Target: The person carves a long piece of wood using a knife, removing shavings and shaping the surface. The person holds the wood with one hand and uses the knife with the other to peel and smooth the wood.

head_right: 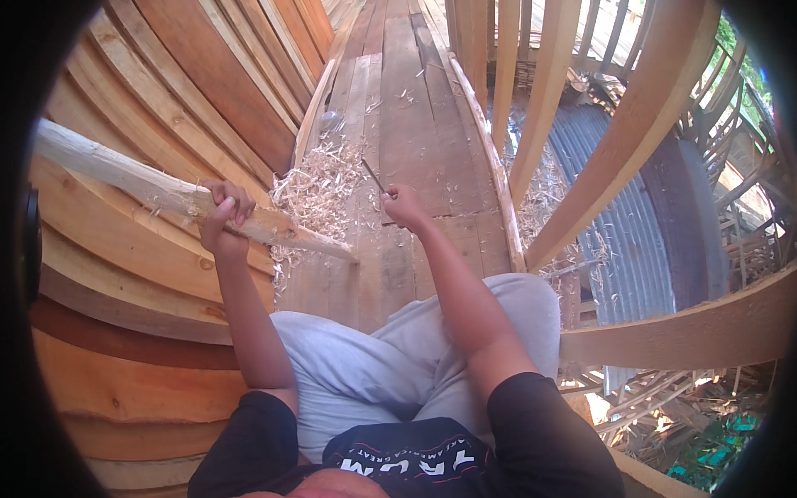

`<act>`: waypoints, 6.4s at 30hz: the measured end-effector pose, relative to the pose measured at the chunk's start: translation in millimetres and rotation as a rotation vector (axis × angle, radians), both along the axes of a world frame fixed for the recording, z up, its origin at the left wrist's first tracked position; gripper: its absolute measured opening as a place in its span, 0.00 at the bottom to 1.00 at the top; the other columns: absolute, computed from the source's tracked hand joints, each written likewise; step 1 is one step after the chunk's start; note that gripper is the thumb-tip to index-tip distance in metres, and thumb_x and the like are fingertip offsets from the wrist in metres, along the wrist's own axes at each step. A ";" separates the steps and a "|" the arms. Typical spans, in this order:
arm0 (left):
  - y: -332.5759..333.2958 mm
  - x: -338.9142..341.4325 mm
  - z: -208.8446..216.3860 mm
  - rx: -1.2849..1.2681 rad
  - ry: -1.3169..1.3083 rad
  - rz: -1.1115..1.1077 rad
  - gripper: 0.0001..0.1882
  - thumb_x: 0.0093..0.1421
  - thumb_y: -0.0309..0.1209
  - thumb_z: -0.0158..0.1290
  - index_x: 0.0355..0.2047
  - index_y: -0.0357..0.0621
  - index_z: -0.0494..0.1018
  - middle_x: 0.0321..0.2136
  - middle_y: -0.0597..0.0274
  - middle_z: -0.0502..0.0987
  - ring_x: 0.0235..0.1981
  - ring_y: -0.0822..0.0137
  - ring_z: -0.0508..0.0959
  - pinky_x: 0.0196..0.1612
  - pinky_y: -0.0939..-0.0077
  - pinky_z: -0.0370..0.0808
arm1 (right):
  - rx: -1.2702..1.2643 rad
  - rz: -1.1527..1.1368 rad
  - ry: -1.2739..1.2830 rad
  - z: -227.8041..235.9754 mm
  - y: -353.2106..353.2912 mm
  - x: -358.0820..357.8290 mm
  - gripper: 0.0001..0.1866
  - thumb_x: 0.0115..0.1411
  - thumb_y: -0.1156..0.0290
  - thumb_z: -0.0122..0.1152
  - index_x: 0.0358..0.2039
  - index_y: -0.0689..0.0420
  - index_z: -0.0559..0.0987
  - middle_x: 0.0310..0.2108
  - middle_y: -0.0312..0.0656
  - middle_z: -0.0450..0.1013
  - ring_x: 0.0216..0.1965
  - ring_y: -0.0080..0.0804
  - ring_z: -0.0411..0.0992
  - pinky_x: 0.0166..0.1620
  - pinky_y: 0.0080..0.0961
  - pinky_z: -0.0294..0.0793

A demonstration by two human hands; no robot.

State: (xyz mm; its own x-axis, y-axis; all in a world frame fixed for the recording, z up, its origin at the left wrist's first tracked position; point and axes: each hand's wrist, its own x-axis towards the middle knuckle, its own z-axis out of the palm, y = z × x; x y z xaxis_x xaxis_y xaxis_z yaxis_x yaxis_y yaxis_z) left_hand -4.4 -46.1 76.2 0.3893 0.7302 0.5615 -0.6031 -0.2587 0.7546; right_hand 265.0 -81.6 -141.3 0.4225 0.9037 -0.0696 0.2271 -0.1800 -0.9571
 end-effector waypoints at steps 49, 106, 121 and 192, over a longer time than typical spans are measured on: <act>-16.2 19.5 -33.3 0.136 -0.203 -0.005 0.17 0.41 0.24 0.47 0.32 0.47 0.55 0.22 0.57 0.63 0.24 0.65 0.67 0.33 0.68 0.69 | -0.184 0.125 0.130 55.4 -41.2 -14.8 0.15 0.65 0.56 0.55 0.31 0.56 0.73 0.17 0.31 0.64 0.15 0.17 0.58 0.16 0.19 0.54; 16.6 9.6 -42.7 -0.073 -0.211 0.180 0.10 0.46 0.26 0.47 0.28 0.49 0.58 0.18 0.67 0.57 0.21 0.71 0.59 0.34 0.71 0.59 | -0.794 0.333 0.653 25.6 -37.5 -27.8 0.20 0.61 0.57 0.33 0.13 0.46 0.53 0.08 0.28 0.44 0.10 0.21 0.39 0.14 0.23 0.39; 13.6 8.7 -45.0 0.044 -0.158 0.007 0.10 0.45 0.28 0.46 0.27 0.49 0.56 0.18 0.67 0.58 0.21 0.72 0.60 0.32 0.72 0.59 | -0.512 0.069 -0.210 56.2 -26.5 -51.0 0.36 0.68 0.51 0.26 0.35 0.69 0.79 0.38 0.65 0.74 0.45 0.60 0.72 0.51 0.47 0.68; -0.6 23.7 -40.8 0.051 -0.157 0.050 0.10 0.45 0.26 0.45 0.26 0.50 0.55 0.18 0.67 0.58 0.20 0.73 0.59 0.32 0.72 0.58 | -0.336 -0.054 -0.335 37.2 -9.6 -52.4 0.28 0.65 0.57 0.35 0.32 0.67 0.79 0.35 0.61 0.76 0.39 0.60 0.75 0.47 0.51 0.71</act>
State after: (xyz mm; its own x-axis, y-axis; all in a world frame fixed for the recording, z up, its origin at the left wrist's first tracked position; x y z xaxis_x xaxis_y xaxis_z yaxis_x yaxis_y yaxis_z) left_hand 19.3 -46.7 35.4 0.2579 0.7157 0.6491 -0.6979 -0.3266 0.6374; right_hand 212.6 -91.2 -104.1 0.5175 0.8304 -0.2063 0.4950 -0.4872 -0.7194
